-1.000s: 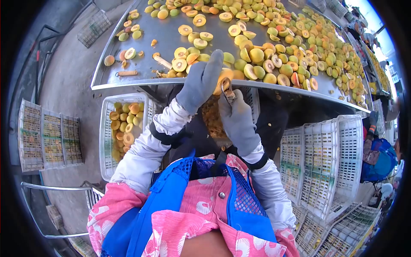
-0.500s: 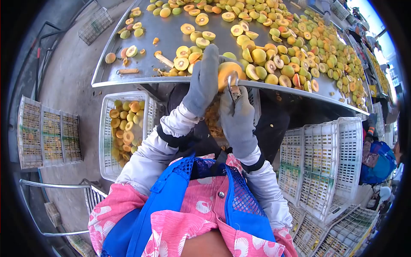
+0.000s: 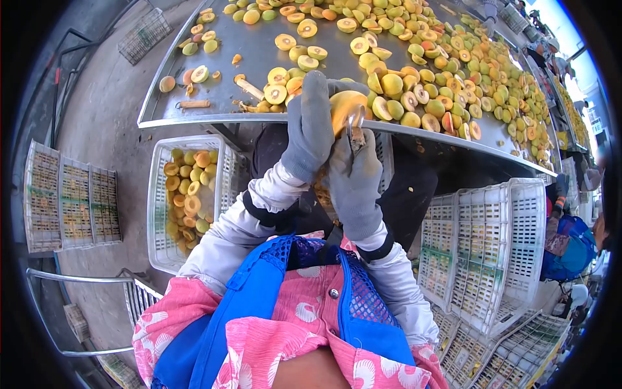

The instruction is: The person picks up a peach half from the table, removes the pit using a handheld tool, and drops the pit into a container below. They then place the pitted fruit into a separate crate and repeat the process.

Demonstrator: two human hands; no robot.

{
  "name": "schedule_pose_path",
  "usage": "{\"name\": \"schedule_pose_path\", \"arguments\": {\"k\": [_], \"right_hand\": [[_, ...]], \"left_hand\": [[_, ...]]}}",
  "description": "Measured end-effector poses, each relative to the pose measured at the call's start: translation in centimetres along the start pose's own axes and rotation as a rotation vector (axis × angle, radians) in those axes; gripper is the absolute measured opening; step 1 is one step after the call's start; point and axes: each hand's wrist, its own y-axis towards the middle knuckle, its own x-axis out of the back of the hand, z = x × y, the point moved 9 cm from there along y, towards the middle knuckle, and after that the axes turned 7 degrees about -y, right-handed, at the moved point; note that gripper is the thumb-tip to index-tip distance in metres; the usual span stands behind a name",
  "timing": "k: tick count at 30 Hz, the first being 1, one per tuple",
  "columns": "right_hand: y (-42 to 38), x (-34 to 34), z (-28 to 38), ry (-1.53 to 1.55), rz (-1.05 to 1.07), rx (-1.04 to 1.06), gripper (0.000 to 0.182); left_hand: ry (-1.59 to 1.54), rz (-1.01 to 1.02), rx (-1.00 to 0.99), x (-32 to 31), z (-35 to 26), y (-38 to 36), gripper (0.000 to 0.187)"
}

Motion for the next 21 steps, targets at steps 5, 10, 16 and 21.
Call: {"name": "schedule_pose_path", "arguments": {"k": [5, 10, 16, 21], "right_hand": [[-0.1, 0.1, -0.2, -0.081, 0.071, 0.034, 0.019], [-0.3, 0.2, 0.7, -0.108, 0.063, 0.15, 0.009], [-0.9, -1.8, -3.1, 0.385, 0.239, -0.479, 0.02], [-2.1, -2.7, -3.7, 0.395, 0.375, -0.635, 0.022]], "left_hand": [[0.104, 0.038, -0.096, 0.1, -0.7, 0.0, 0.072], [0.266, 0.233, -0.295, 1.0, 2.5, 0.6, 0.037], [-0.523, 0.129, 0.195, -0.1, 2.3, 0.1, 0.039], [-0.37, -0.06, 0.13, -0.3, 2.9, -1.1, 0.027]]}}
